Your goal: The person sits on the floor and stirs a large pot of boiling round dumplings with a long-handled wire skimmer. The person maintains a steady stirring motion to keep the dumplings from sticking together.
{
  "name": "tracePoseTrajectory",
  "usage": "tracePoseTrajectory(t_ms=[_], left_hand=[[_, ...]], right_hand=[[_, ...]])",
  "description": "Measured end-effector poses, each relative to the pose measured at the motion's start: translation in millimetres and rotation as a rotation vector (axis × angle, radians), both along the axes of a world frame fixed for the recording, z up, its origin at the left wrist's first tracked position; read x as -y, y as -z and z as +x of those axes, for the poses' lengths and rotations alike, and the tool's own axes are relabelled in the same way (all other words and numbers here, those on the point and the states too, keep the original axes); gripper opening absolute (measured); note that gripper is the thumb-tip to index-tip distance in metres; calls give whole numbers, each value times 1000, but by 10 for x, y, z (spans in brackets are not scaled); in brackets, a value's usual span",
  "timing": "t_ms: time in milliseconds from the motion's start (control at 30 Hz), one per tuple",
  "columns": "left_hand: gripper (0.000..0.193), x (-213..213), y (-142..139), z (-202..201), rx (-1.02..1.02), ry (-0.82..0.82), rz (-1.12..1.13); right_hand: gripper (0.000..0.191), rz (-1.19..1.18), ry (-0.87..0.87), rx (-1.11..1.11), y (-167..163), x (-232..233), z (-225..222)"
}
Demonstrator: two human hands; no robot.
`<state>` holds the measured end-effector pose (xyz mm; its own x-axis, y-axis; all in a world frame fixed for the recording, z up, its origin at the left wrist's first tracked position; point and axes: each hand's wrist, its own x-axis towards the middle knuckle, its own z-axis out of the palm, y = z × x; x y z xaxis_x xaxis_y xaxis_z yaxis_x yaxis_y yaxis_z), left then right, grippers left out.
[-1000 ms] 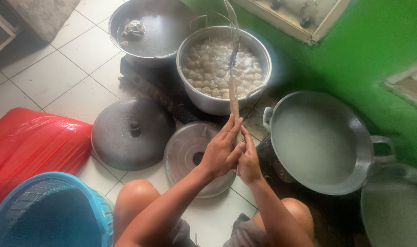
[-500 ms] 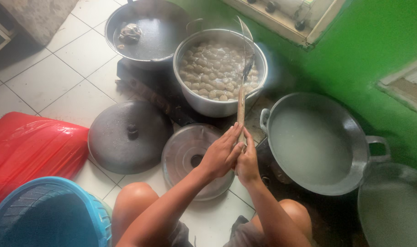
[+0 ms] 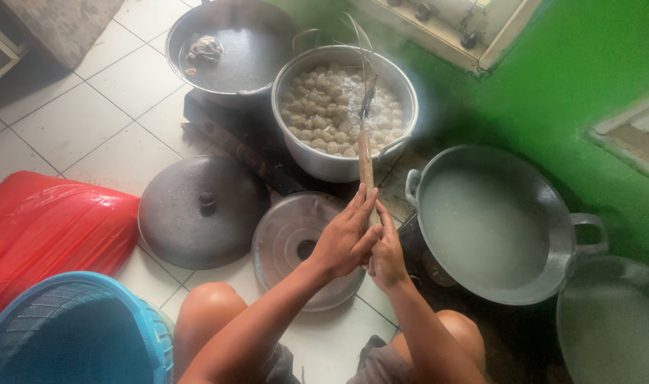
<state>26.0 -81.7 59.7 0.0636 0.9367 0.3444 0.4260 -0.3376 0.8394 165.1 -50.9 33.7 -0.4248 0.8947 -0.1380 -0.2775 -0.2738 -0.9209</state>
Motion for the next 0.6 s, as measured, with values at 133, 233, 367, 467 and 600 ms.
tracePoseTrajectory(t_ms=[133, 233, 367, 467, 600], left_hand=[[72, 29, -42, -14, -8, -32, 14], [73, 43, -76, -44, 18, -9, 0], [69, 33, -83, -27, 6, -2, -11], [65, 14, -54, -11, -35, 5, -4], [61, -17, 9, 15, -39, 18, -42]], right_hand=[[75, 11, -10, -23, -62, 32, -31], [74, 34, 1, -46, -109, 64, -65], [67, 51, 91, 36, -118, 55, -110], [62, 82, 139, 29, -90, 16, -127], [59, 33, 150, 83, -59, -20, -98]])
